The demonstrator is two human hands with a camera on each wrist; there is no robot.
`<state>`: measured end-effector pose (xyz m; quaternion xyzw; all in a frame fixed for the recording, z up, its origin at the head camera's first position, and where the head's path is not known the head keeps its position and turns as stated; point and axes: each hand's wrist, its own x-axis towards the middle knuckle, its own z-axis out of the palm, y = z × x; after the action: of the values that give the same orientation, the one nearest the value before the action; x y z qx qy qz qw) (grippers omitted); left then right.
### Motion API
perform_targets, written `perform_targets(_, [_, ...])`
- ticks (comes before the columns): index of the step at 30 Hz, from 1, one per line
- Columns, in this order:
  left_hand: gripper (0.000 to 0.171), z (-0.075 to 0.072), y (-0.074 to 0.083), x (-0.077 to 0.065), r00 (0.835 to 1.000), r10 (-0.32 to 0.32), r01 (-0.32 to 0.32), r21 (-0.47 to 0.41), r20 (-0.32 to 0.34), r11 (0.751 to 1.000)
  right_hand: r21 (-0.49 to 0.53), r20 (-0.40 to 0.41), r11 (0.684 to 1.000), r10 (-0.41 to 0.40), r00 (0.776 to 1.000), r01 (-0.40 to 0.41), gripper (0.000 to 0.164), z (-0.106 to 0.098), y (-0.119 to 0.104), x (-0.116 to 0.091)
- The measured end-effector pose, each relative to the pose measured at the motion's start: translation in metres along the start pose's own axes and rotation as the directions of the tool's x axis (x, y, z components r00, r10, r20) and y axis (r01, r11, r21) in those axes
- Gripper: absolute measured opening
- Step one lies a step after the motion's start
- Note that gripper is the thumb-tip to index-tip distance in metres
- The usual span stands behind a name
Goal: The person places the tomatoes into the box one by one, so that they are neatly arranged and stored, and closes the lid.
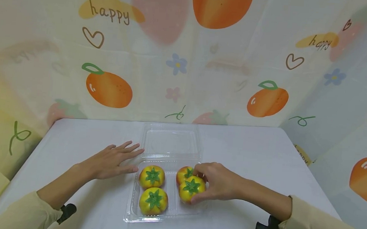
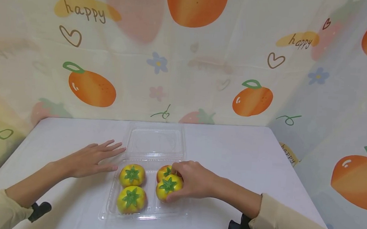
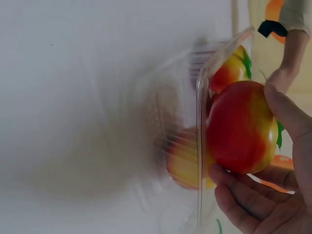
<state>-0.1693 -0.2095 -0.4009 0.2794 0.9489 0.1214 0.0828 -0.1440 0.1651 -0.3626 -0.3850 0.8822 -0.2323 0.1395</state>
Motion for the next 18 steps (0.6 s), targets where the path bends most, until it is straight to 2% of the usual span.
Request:
perform_targets(13, [0.073, 0.004, -0.003, 0.001, 1.000, -0.006, 0.006, -0.014, 0.012, 1.000, -0.186, 0.045, 0.981, -0.042, 0.998, 0.050, 0.057, 0.016, -0.001, 0.004])
perform_targets(18, [0.073, 0.004, -0.004, 0.001, 1.000, 0.004, -0.004, 0.008, -0.005, 1.000, -0.295, 0.061, 0.954, -0.034, 0.998, 0.051, 0.062, 0.024, 0.000, 0.005])
